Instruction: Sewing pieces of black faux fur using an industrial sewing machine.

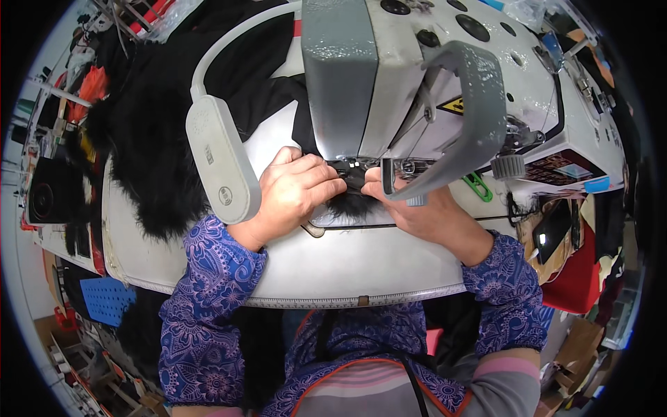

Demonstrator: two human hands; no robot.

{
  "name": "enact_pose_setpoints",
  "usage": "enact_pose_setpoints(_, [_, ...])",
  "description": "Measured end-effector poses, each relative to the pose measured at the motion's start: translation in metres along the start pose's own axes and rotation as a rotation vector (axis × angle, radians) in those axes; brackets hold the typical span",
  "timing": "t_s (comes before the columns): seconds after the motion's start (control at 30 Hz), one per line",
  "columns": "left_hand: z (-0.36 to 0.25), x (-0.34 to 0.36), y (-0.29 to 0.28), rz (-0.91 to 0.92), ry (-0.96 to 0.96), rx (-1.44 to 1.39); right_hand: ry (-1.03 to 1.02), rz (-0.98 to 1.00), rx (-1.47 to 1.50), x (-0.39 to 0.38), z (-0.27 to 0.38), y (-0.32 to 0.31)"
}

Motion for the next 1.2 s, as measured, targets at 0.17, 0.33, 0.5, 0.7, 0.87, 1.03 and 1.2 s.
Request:
enact_pose_setpoints(0.17, [-0.008, 0.003, -0.003, -0.006, 0.093, -0.005, -0.016, 0.001, 0.038, 0.0, -0.001, -0.003])
enact_pose_setpoints(0.33, [-0.013, 0.004, -0.004, 0.035, 0.062, -0.015, 0.099, -0.018, 0.094, -0.008, -0.012, 0.006])
enact_pose_setpoints(0.5, [-0.008, 0.005, 0.0, -0.034, 0.0, 0.105, 0.172, 0.045, 0.152, -0.016, -0.023, 0.023])
enact_pose_setpoints(0.7, [-0.006, 0.001, -0.002, -0.041, 0.018, 0.087, 0.16, 0.058, 0.147, -0.017, -0.025, 0.026])
enact_pose_setpoints(0.87, [-0.009, 0.001, -0.005, 0.062, 0.111, -0.095, 0.148, 0.106, 0.082, -0.015, -0.023, 0.021])
enact_pose_setpoints(1.03, [-0.008, 0.001, -0.004, 0.064, 0.087, -0.051, 0.105, 0.017, 0.175, -0.01, -0.016, 0.011])
enact_pose_setpoints(1.2, [-0.005, 0.002, -0.005, -0.043, 0.01, 0.181, 0.146, 0.074, 0.283, -0.004, -0.012, 0.007])
Point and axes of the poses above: each hand's wrist, its own x-axis towards the middle knuckle, its own y-axis out of the palm, z = x × y, the point moved 5 cm from there along x, towards the middle knuckle, and after that the axes turned 9 degrees about -y, right-handed, at the moved point
